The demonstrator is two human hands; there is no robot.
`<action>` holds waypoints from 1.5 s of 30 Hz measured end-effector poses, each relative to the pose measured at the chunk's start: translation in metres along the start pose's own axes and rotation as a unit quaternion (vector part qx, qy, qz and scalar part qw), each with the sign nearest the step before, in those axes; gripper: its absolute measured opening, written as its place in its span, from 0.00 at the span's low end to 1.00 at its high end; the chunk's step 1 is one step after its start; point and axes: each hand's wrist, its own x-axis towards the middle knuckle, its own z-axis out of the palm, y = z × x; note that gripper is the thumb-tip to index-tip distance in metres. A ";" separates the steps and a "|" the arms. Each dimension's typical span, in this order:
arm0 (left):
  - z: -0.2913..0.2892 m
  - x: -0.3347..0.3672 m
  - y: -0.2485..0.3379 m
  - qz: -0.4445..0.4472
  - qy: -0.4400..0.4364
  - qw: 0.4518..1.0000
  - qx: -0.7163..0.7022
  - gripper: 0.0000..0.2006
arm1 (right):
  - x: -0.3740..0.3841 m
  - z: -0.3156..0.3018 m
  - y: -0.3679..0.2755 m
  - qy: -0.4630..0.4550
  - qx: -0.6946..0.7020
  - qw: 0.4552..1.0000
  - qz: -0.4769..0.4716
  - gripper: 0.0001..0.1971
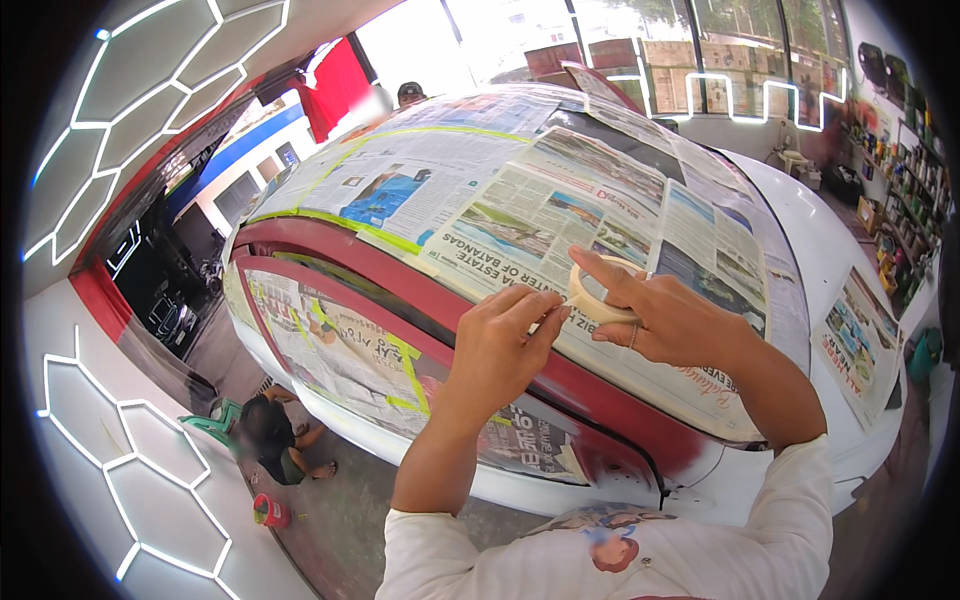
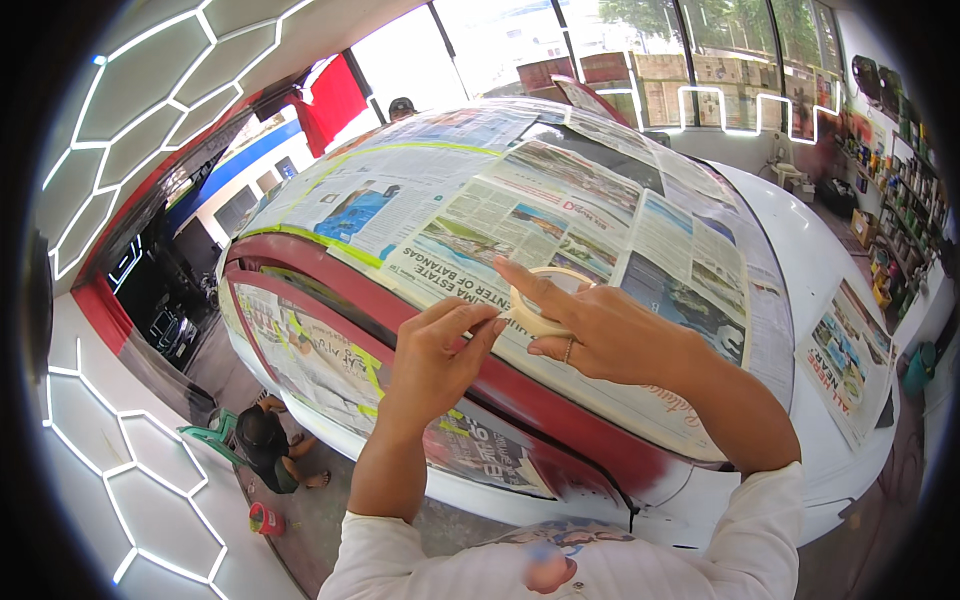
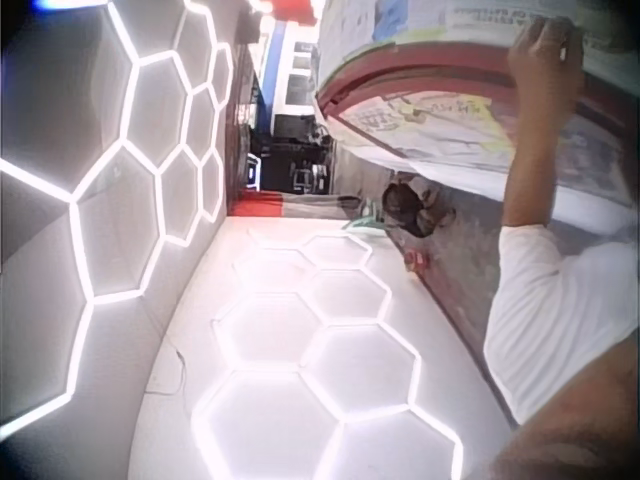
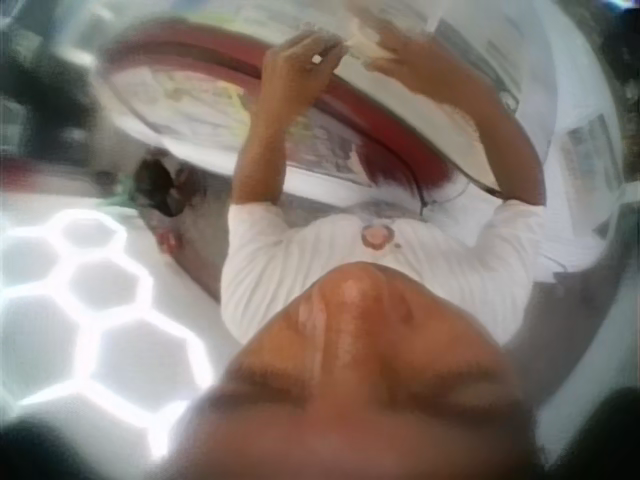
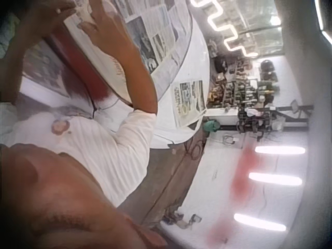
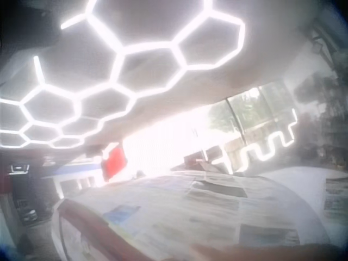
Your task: The person uses masking tape to secure sheets of newspaper onto the hood and trunk of a white car. They repeatedly tear pieces of tape and press them down to hold the paper in place.
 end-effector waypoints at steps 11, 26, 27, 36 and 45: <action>-0.072 0.038 -0.045 -0.204 0.050 0.975 -0.077 0.08 | 0.114 -0.028 0.020 0.085 -0.093 0.970 -0.209 0.28; -0.082 0.032 -0.133 -0.312 0.228 0.922 0.026 0.09 | 0.293 -0.001 0.118 0.341 -0.324 0.770 -0.431 0.13; -0.079 0.031 -0.134 -0.319 0.215 0.922 0.032 0.09 | 0.296 -0.002 0.128 0.365 -0.311 0.776 -0.409 0.13; -0.074 0.034 -0.138 -0.358 0.139 0.908 0.170 0.10 | 0.315 0.000 0.160 0.375 -0.327 0.775 -0.391 0.11; -0.073 0.044 -0.135 -0.362 0.111 0.897 0.230 0.10 | 0.324 0.008 0.169 0.358 -0.337 0.784 -0.379 0.11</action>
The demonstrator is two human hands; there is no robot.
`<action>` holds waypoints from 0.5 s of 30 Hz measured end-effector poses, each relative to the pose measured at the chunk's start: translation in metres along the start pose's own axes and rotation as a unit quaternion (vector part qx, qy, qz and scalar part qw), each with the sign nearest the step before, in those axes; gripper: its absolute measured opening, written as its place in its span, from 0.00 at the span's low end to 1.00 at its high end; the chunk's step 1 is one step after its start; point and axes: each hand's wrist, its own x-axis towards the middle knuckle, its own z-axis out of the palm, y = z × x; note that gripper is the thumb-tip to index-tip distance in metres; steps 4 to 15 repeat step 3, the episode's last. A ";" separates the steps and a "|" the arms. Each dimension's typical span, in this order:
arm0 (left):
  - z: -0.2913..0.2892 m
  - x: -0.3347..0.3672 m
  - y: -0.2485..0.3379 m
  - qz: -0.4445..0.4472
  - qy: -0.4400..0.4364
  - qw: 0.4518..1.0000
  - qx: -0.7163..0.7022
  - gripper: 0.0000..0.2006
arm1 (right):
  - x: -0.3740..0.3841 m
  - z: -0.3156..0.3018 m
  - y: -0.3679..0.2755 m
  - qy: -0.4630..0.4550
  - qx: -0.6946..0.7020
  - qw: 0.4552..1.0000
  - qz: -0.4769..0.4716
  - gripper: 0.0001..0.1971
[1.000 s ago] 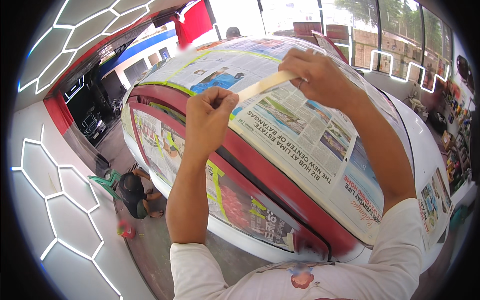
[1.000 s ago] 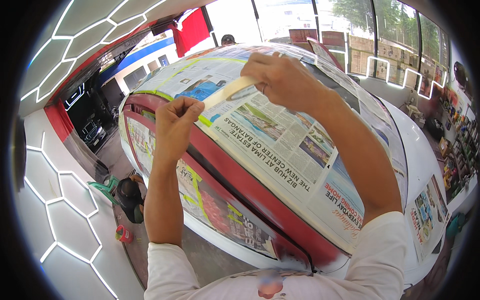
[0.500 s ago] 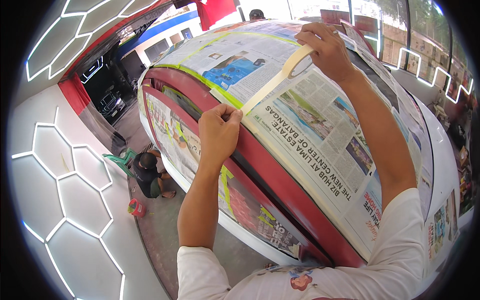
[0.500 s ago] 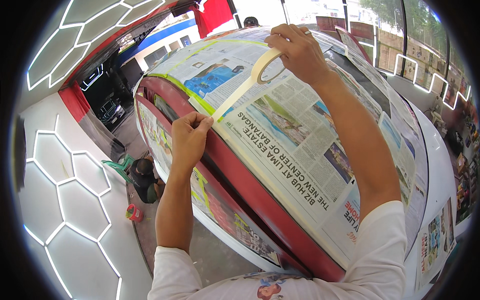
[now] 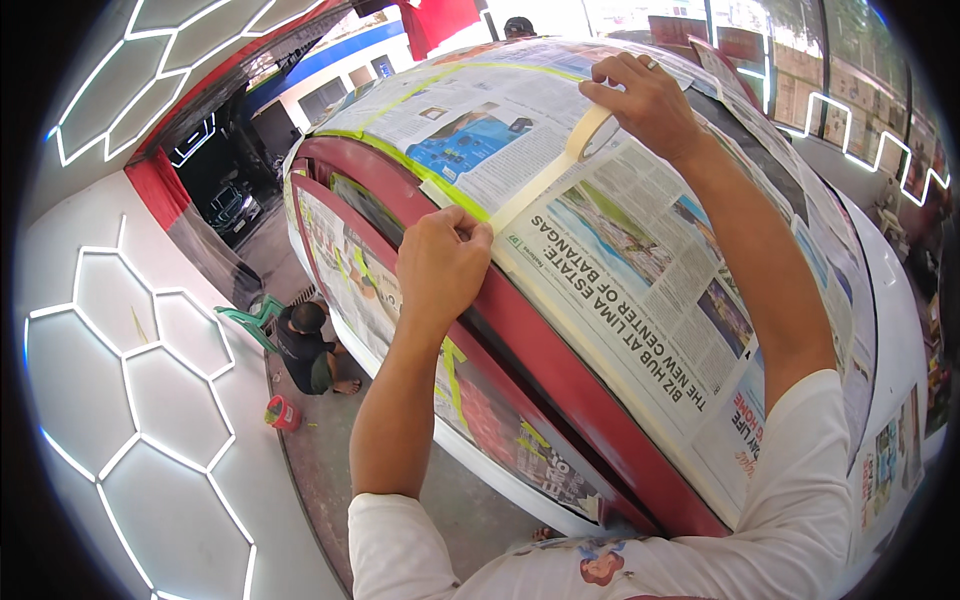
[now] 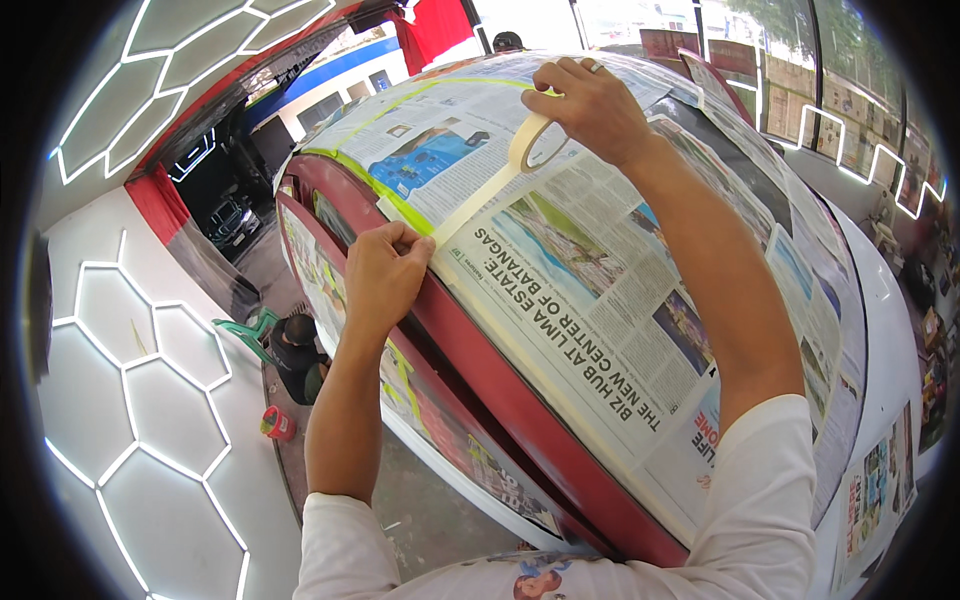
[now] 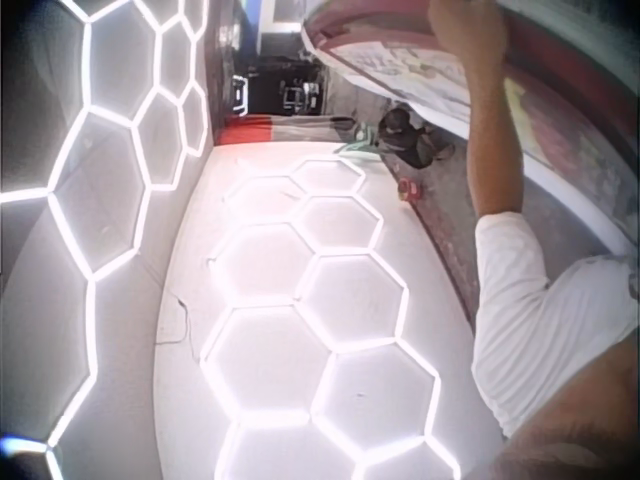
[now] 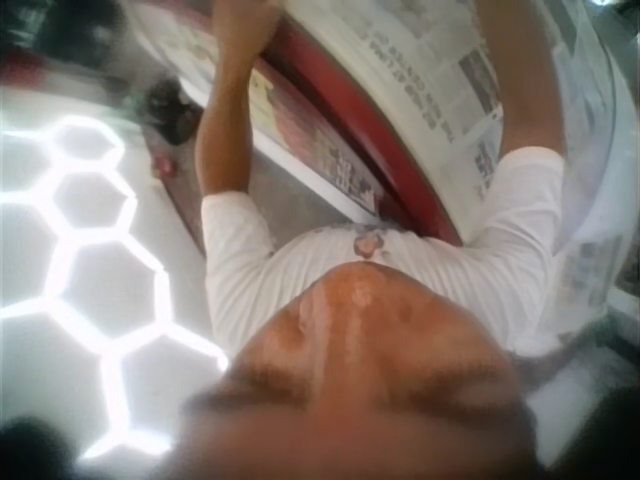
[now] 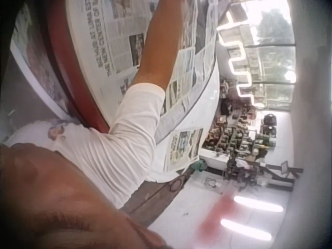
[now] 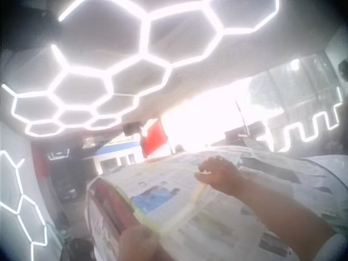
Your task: The person uses masking tape to secure sheets of newspaper onto the hood and trunk of a white car. They repeatedly tear pieces of tape and press them down to hold the paper in place.
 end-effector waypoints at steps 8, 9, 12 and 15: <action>-0.002 0.000 0.003 -0.016 -0.015 1.000 0.016 0.11 | -0.003 0.002 -0.001 -0.014 -0.011 1.000 0.002 0.10; -0.002 0.000 0.003 -0.016 -0.015 1.000 0.016 0.11 | -0.003 0.002 -0.001 -0.014 -0.011 1.000 0.002 0.10; -0.002 0.000 0.003 -0.016 -0.015 1.000 0.016 0.11 | -0.003 0.002 -0.001 -0.014 -0.011 1.000 0.002 0.10; -0.002 0.000 0.003 -0.016 -0.015 1.000 0.016 0.11 | -0.003 0.002 -0.001 -0.014 -0.011 1.000 0.002 0.10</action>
